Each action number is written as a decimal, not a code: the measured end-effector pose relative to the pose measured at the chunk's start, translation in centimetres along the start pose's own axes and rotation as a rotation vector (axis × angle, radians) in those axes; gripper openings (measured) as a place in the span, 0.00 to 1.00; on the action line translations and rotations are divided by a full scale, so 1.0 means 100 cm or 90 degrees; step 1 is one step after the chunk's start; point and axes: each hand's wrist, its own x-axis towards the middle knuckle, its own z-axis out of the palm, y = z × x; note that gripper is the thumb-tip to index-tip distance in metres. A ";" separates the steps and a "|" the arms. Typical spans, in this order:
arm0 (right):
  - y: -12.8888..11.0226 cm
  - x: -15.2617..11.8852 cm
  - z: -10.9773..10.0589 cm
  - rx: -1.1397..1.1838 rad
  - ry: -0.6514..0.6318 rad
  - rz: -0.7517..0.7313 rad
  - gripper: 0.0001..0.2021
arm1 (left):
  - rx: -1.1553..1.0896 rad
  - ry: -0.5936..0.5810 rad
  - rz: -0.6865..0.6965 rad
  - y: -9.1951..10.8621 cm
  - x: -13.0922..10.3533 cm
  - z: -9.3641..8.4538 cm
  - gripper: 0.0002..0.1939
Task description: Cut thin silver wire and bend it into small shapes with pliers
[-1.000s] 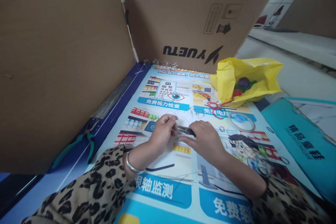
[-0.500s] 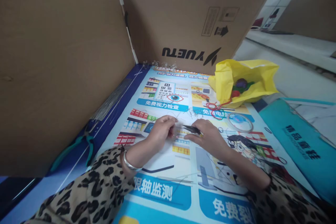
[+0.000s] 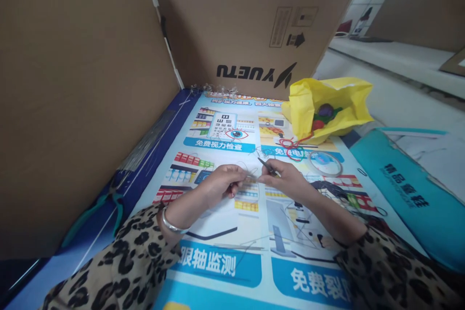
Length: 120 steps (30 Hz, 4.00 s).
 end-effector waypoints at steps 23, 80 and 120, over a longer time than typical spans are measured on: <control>-0.014 -0.004 0.005 0.143 -0.026 0.092 0.10 | 0.034 0.068 0.023 -0.012 0.002 0.008 0.10; -0.009 -0.003 0.003 0.212 -0.040 0.173 0.09 | 0.129 0.104 0.043 -0.013 0.007 0.004 0.04; -0.009 -0.006 0.009 -0.078 0.000 0.061 0.09 | 0.217 0.039 0.104 -0.015 0.007 0.003 0.11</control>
